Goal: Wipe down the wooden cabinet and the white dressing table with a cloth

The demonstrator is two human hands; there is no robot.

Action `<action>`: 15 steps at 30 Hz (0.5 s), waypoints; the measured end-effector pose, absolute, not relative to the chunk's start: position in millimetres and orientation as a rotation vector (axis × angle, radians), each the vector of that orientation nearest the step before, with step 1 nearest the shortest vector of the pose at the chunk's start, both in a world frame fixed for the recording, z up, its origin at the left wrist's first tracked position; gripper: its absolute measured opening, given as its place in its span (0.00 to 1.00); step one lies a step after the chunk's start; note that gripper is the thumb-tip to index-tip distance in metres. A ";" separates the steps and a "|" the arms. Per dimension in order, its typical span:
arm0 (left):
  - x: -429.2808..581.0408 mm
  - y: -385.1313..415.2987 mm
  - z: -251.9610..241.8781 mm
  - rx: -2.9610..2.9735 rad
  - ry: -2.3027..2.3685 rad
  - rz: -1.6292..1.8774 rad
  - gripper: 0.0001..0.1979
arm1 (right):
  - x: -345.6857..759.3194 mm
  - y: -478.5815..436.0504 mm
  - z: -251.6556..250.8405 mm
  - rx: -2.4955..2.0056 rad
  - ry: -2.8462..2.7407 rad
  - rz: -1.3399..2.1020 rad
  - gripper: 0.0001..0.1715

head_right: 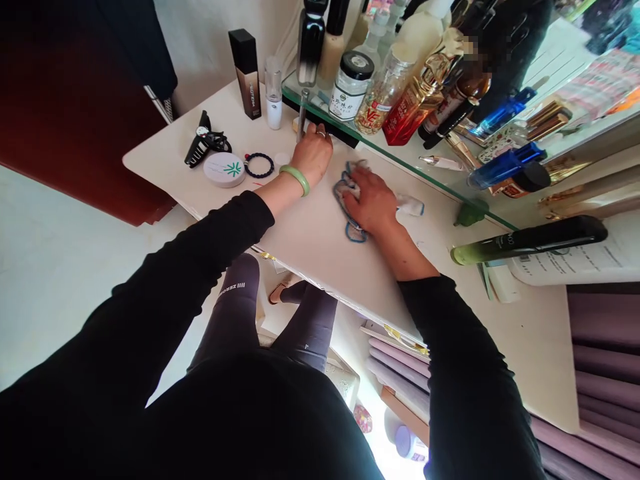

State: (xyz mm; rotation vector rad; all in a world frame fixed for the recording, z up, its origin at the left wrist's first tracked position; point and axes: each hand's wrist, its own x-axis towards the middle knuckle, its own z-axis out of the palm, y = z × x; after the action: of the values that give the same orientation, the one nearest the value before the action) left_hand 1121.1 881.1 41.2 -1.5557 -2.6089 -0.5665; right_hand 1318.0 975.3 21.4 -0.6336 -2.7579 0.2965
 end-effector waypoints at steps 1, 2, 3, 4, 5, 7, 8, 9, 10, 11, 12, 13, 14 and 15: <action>1121.7 880.0 44.4 -1.560 -2.607 -0.553 0.33 | 1311.6 973.8 20.8 -0.589 -2.772 0.297 0.35; 1122.3 878.7 47.4 -1.564 -2.605 -0.544 0.35 | 1303.5 974.1 20.5 -0.563 -2.783 0.293 0.35; 1123.0 877.4 49.9 -1.569 -2.602 -0.539 0.36 | 1293.7 975.6 20.6 -0.550 -2.792 0.286 0.35; 1123.3 876.3 51.5 -1.571 -2.598 -0.540 0.37 | 1282.7 977.8 21.0 -0.551 -2.802 0.278 0.35; 1123.1 875.8 52.0 -1.570 -2.595 -0.542 0.37 | 1270.9 980.2 21.8 -0.566 -2.810 0.270 0.34; 1120.3 877.2 49.4 -1.560 -2.591 -0.546 0.37 | 1248.8 984.4 24.3 -0.632 -2.828 0.264 0.34; 1117.7 879.1 46.3 -1.553 -2.592 -0.568 0.36 | 1240.3 986.1 26.1 -0.666 -2.841 0.272 0.34; 1114.3 881.8 42.2 -1.550 -2.592 -0.613 0.34 | 1234.4 987.6 28.1 -0.690 -2.855 0.286 0.34; 1110.4 885.1 37.5 -1.549 -2.584 -0.677 0.31 | 1231.8 989.4 30.2 -0.700 -2.869 0.305 0.34; 1106.3 888.6 32.4 -1.551 -2.568 -0.749 0.29 | 1232.9 991.8 32.1 -0.699 -2.878 0.323 0.34; 1102.4 892.1 27.4 -1.554 -2.547 -0.813 0.28 | 1237.5 994.8 33.9 -0.694 -2.880 0.337 0.34; 1098.9 895.5 22.8 -1.558 -2.522 -0.857 0.27 | 1245.5 998.8 35.3 -0.695 -2.874 0.342 0.34; 1096.0 898.6 18.9 -1.562 -2.502 -0.877 0.28 | 1256.3 1003.7 36.2 -0.712 -2.862 0.340 0.34; 1093.8 901.3 16.0 -1.559 -2.492 -0.886 0.28 | 1269.4 1009.2 36.8 -0.747 -2.841 0.328 0.34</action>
State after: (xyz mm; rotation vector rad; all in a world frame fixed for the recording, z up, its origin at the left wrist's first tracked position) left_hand 1093.8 901.3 16.0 -1.5591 -2.4920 -0.8865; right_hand 1269.4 1009.2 36.8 -0.7474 -2.8409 0.3285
